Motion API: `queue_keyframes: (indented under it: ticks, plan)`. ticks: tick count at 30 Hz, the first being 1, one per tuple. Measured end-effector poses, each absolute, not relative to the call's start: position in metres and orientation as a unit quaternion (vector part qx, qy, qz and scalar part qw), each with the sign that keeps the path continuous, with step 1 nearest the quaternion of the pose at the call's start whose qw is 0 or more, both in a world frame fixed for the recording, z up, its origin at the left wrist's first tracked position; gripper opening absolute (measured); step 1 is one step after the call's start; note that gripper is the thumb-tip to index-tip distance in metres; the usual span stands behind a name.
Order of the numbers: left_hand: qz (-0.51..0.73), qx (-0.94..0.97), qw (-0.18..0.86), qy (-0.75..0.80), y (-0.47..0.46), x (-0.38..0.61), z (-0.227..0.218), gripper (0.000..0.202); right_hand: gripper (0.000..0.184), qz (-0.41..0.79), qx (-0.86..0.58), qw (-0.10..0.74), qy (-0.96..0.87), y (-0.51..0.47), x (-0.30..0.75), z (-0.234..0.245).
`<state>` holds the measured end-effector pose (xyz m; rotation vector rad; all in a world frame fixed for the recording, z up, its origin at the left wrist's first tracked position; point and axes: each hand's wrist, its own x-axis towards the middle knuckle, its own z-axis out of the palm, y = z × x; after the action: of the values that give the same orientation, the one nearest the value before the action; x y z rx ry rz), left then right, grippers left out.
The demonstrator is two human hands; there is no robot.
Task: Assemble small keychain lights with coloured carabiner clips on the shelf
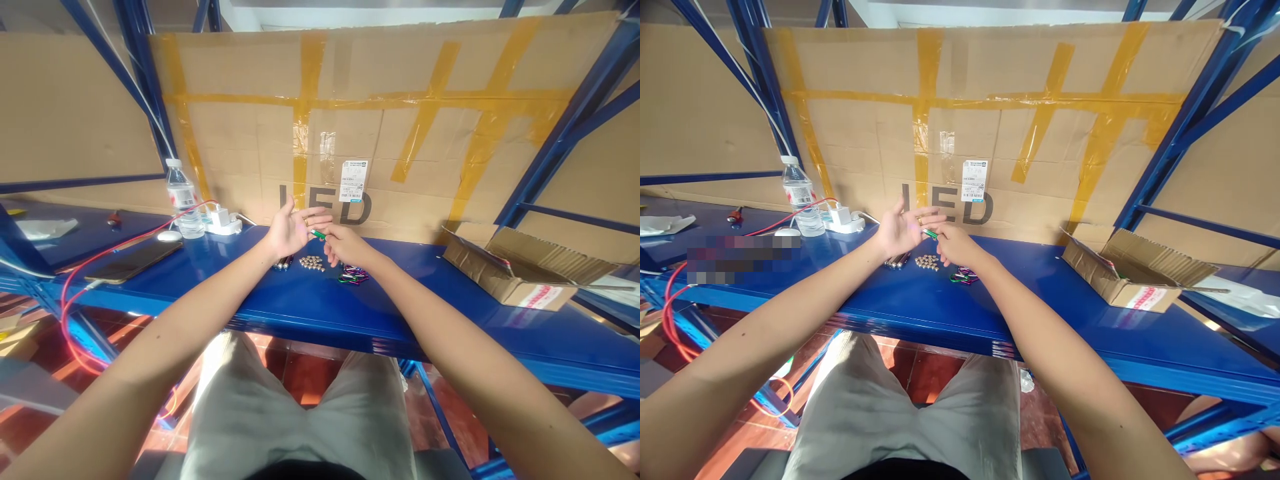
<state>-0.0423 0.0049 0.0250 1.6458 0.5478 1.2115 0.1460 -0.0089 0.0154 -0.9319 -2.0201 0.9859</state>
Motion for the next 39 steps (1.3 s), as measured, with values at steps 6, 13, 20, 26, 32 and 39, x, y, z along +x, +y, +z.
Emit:
queue_keyframes:
  ticks: [6, 13, 20, 26, 32, 39]
  plan:
    - [0.481, 0.663, 0.524, 0.236, 0.005, -0.034, 0.019, 0.068, 0.017, 0.362, -0.336, 0.353, -0.794, -0.014, 0.142, 0.016]
    - [0.425, 0.748, 0.370, 0.351, 0.009, -0.032, 0.012, 0.015, 0.022, 0.354, -0.398, 0.348, -0.772, -0.001, 0.155, 0.012]
    - [0.413, 0.761, 0.388, 0.314, 0.008, -0.033, 0.011, 0.014, 0.031, 0.352, -0.411, 0.347, -0.766, -0.001, 0.161, 0.018]
    - [0.420, 0.743, 0.417, 0.311, 0.013, -0.035, 0.008, 0.010, 0.030, 0.339, -0.424, 0.345, -0.766, 0.002, 0.173, 0.028]
    - [0.427, 0.705, 0.436, 0.361, 0.004, -0.031, 0.018, 0.022, 0.012, 0.290, -0.422, 0.064, -0.857, -0.008, 0.186, 0.042]
    - [0.453, 0.699, 0.381, 0.401, -0.002, -0.029, 0.021, 0.009, 0.014, 0.208, -0.397, 0.006, -0.894, 0.002, 0.175, 0.022]
